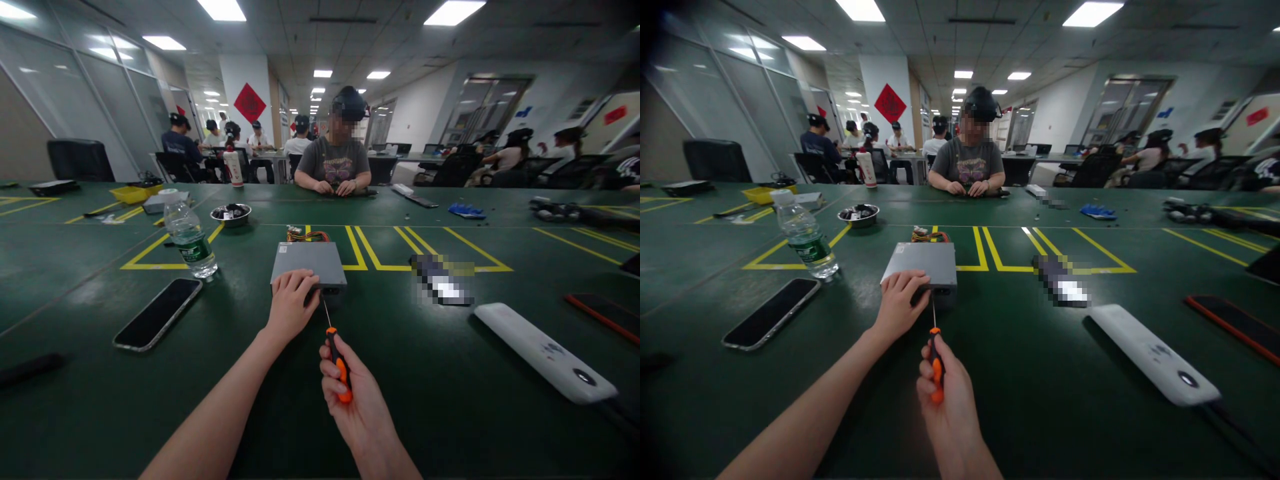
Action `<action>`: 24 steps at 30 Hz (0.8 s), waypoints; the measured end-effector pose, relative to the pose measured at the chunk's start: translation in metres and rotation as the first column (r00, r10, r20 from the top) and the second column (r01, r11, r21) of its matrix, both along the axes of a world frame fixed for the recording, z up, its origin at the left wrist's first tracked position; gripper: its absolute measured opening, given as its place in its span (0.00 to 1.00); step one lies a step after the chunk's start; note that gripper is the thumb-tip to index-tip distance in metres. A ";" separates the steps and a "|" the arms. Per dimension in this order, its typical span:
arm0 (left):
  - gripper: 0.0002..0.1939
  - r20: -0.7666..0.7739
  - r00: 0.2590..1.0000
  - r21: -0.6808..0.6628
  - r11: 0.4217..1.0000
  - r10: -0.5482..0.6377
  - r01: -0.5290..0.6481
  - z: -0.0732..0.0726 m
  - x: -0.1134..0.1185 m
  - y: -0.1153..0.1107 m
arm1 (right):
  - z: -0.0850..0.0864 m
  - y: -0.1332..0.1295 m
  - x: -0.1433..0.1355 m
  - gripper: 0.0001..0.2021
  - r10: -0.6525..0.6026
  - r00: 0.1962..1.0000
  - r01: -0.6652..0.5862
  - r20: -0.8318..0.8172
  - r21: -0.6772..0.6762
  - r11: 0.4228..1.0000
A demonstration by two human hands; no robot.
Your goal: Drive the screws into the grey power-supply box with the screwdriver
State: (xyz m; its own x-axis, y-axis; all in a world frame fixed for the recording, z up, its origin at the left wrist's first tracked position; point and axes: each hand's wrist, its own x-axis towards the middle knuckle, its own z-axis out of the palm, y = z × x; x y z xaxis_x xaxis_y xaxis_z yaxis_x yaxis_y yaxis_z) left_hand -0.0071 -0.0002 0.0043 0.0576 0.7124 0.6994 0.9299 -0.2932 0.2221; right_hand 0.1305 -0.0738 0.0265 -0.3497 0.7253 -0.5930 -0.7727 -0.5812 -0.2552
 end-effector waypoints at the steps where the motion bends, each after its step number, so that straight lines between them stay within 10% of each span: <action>1: 0.09 0.000 1.000 0.001 1.000 0.002 -0.002 0.000 0.000 0.000 | 0.000 0.000 0.000 0.06 0.002 1.000 -0.002 -0.003 -0.001 1.000; 24: 0.09 -0.018 1.000 -0.003 1.000 -0.003 0.003 0.001 0.000 -0.001 | 0.002 -0.002 -0.001 0.09 0.018 0.999 -0.017 0.034 -0.020 1.000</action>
State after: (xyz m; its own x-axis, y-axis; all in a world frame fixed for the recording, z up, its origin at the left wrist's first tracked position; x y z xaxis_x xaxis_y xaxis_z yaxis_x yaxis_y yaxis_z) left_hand -0.0075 -0.0015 0.0057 0.0718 0.7147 0.6958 0.9329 -0.2948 0.2066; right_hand 0.1291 -0.0758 0.0285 -0.3417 0.7073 -0.6189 -0.7534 -0.5998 -0.2695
